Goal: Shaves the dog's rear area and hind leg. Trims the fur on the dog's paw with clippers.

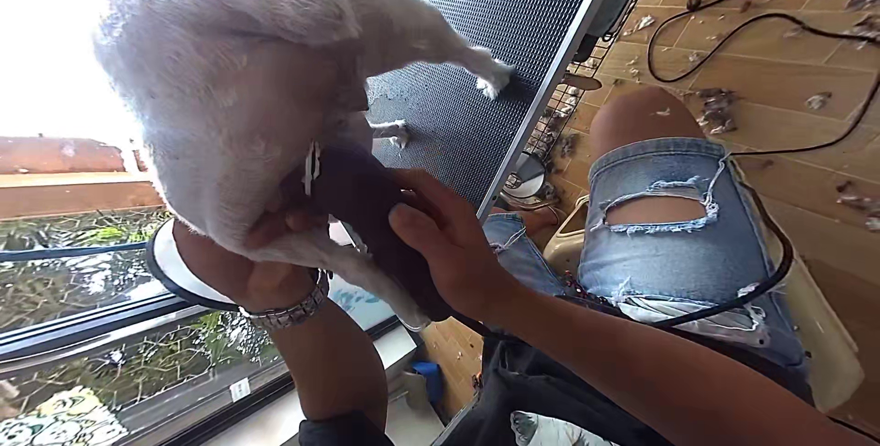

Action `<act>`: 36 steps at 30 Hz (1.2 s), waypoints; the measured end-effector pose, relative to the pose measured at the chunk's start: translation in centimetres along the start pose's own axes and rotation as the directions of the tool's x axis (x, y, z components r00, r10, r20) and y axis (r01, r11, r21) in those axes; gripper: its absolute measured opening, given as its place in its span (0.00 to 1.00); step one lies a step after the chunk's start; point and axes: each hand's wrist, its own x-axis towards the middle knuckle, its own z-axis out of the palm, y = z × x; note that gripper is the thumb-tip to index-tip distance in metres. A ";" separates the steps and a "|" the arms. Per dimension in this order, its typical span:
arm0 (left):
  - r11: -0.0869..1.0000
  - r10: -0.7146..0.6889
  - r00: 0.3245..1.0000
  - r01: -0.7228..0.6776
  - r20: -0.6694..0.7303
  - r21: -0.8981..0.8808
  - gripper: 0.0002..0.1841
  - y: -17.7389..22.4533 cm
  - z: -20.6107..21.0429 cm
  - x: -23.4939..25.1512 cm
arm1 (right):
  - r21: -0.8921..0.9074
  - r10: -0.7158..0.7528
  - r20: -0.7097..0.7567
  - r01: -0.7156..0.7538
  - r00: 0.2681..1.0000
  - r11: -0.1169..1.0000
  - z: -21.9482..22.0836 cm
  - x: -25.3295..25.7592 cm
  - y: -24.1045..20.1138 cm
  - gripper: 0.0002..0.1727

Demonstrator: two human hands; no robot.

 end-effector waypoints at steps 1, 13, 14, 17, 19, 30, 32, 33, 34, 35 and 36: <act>1.000 0.002 1.000 -0.002 -0.001 0.011 0.14 0.1 -0.1 -0.1 | 0.001 0.009 -0.001 -0.009 1.000 1.000 0.1 0.0 -0.2 0.21; 0.998 -0.043 0.993 0.049 -0.112 0.044 0.26 -1.2 1.0 0.2 | 0.135 0.126 -0.019 -0.122 0.992 0.983 0.0 -0.7 -0.4 0.20; 0.996 -0.072 0.992 0.077 -0.104 0.047 0.28 -1.4 0.7 0.1 | 0.147 0.126 -0.047 -0.118 0.991 0.982 -0.1 -0.8 -0.4 0.20; 0.989 -0.139 0.985 0.143 -0.103 0.031 0.30 -2.0 -0.2 -0.2 | 0.151 0.142 -0.133 -0.121 0.981 0.981 -0.7 -1.3 -0.1 0.21; 0.991 -0.134 0.984 0.134 -0.116 -0.005 0.27 -2.5 -0.4 -0.3 | 0.126 0.166 -0.113 -0.151 0.980 0.980 -1.3 -1.9 0.4 0.20; 0.998 -0.056 0.959 0.063 -0.276 0.018 0.56 -6.1 -8.1 -0.8 | -0.165 0.254 -0.163 -0.280 0.953 0.946 -5.1 -3.6 -0.2 0.21; 0.991 0.047 0.933 0.001 -0.357 0.133 0.52 -5.2 -10.4 -1.6 | -0.235 0.314 -0.190 -0.354 0.930 0.905 -6.1 -4.0 -0.6 0.22; 0.986 0.078 0.928 -0.018 -0.365 0.165 0.49 -4.6 -11.0 -2.1 | -0.273 0.334 -0.205 -0.381 0.920 0.883 -6.5 -4.1 -0.9 0.22; 0.978 0.094 0.916 -0.012 -0.389 0.207 0.46 -4.1 -11.0 -2.6 | -0.308 0.353 -0.209 -0.404 0.912 0.862 -6.8 -4.1 -1.0 0.23; 0.967 0.114 0.889 0.002 -0.444 0.254 0.40 -4.1 -10.5 -3.0 | -0.344 0.367 -0.199 -0.416 0.909 0.842 -7.0 -4.0 -1.1 0.24; 0.970 0.121 0.860 0.005 -0.495 0.245 0.35 -4.2 -10.2 -3.1 | -0.377 0.384 -0.183 -0.426 0.905 0.823 -7.1 -4.0 -1.2 0.24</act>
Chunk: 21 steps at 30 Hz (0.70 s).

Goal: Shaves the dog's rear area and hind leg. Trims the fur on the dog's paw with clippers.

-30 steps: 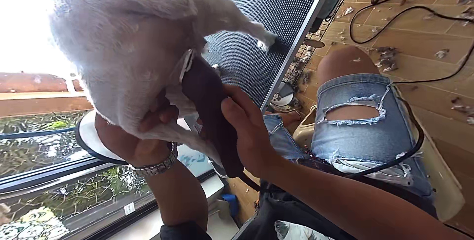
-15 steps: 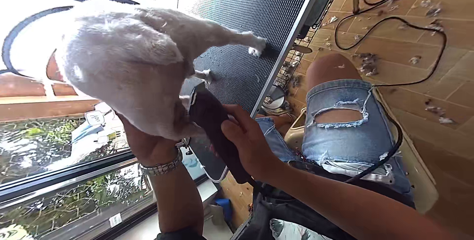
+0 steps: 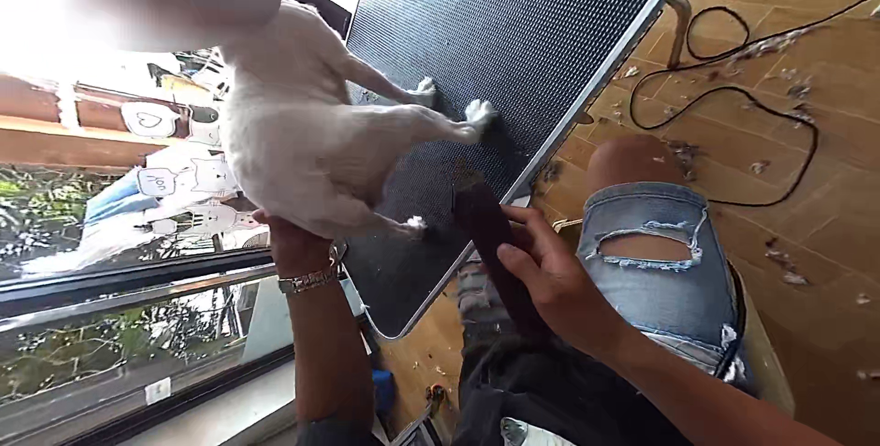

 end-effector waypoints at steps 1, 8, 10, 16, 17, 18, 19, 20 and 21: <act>0.998 -0.017 1.000 0.016 -0.013 -0.058 0.32 -0.1 0.0 -0.1 | -0.026 0.007 0.024 -0.006 1.000 1.000 -0.1 0.0 0.0 0.25; 0.954 -0.052 0.999 0.052 0.010 -0.296 0.19 -2.1 1.6 -0.5 | -0.082 0.054 0.124 -0.044 0.991 0.996 -0.2 -1.2 0.5 0.26; 0.941 -0.011 0.999 0.024 0.042 -0.336 0.19 -2.3 1.6 -0.1 | -0.073 0.067 0.132 -0.058 0.989 0.996 0.0 -1.2 0.7 0.26; 0.931 0.005 1.000 -0.011 -0.016 -0.365 0.21 -2.0 1.2 0.0 | -0.070 0.036 0.163 -0.024 0.986 0.997 1.3 -0.9 -0.1 0.25; 0.933 -0.003 1.000 -0.009 -0.031 -0.360 0.21 -2.0 1.2 -0.3 | -0.074 0.026 0.168 -0.014 0.986 0.997 1.6 -0.8 -0.2 0.25; 0.938 -0.012 0.999 -0.005 -0.047 -0.345 0.22 -1.9 1.3 -0.6 | -0.075 0.017 0.176 -0.004 0.984 0.997 1.9 -0.7 -0.4 0.25; 0.945 -0.026 0.998 0.007 -0.056 -0.326 0.23 -1.8 1.6 -1.0 | -0.067 0.012 0.187 0.001 0.982 0.998 2.3 -0.7 -0.5 0.26; 0.947 -0.044 0.997 0.025 -0.055 -0.319 0.24 -1.5 1.8 -1.4 | -0.054 0.008 0.196 0.003 0.981 0.999 2.7 -0.6 -0.5 0.26; 0.947 -0.064 0.997 0.044 -0.052 -0.317 0.23 -1.2 2.0 -1.8 | -0.033 -0.003 0.206 0.010 0.979 0.999 3.2 -0.6 -0.5 0.26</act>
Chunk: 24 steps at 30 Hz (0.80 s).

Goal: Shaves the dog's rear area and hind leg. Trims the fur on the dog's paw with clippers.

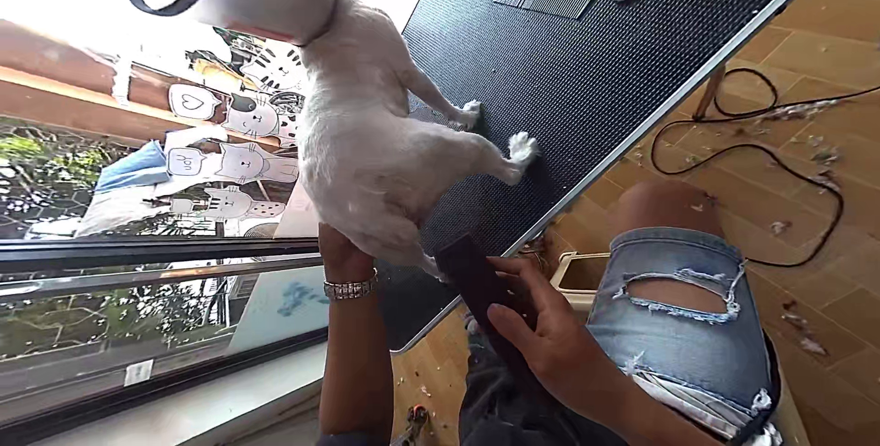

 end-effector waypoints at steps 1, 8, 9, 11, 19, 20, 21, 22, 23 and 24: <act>1.000 -0.014 1.000 0.014 -0.002 0.005 0.22 0.3 0.3 -0.5 | 0.021 -0.017 0.009 0.017 1.000 1.000 0.4 0.1 0.0 0.26; 0.997 0.001 0.995 0.007 -0.099 0.080 0.22 0.6 0.8 -1.8 | 0.057 -0.109 0.051 0.106 0.993 0.993 1.4 1.0 0.6 0.24; 0.998 -0.001 0.996 0.007 -0.091 0.070 0.22 0.6 0.7 -1.9 | 0.047 -0.104 0.053 0.101 0.993 0.994 1.5 1.2 0.7 0.23; 0.997 0.013 0.997 -0.007 -0.072 0.079 0.22 0.6 0.5 -2.0 | 0.064 -0.106 0.061 0.102 0.992 0.993 1.7 1.7 0.6 0.22; 0.990 0.051 0.996 -0.042 -0.066 0.133 0.24 1.0 0.5 -2.5 | 0.124 -0.182 0.102 0.169 0.978 0.978 1.4 1.8 1.7 0.22; 0.992 0.055 0.997 -0.048 -0.060 0.121 0.24 1.0 0.4 -2.5 | 0.123 -0.172 0.106 0.159 0.979 0.980 1.3 1.8 1.8 0.22; 0.993 0.051 0.998 -0.046 -0.044 0.105 0.24 1.0 0.1 -2.6 | 0.128 -0.164 0.108 0.149 0.981 0.980 1.3 1.9 1.9 0.21; 0.994 0.044 0.999 -0.043 -0.016 0.097 0.23 1.0 -0.2 -2.7 | 0.139 -0.164 0.111 0.148 0.980 0.979 1.2 2.0 1.9 0.21; 0.995 0.040 0.999 -0.041 0.013 0.091 0.22 1.0 -0.5 -2.7 | 0.150 -0.170 0.115 0.152 0.979 0.977 1.2 2.1 1.7 0.21; 0.996 0.037 0.999 -0.040 0.034 0.084 0.22 1.0 -0.8 -2.7 | 0.161 -0.184 0.119 0.164 0.976 0.973 1.1 2.2 1.5 0.22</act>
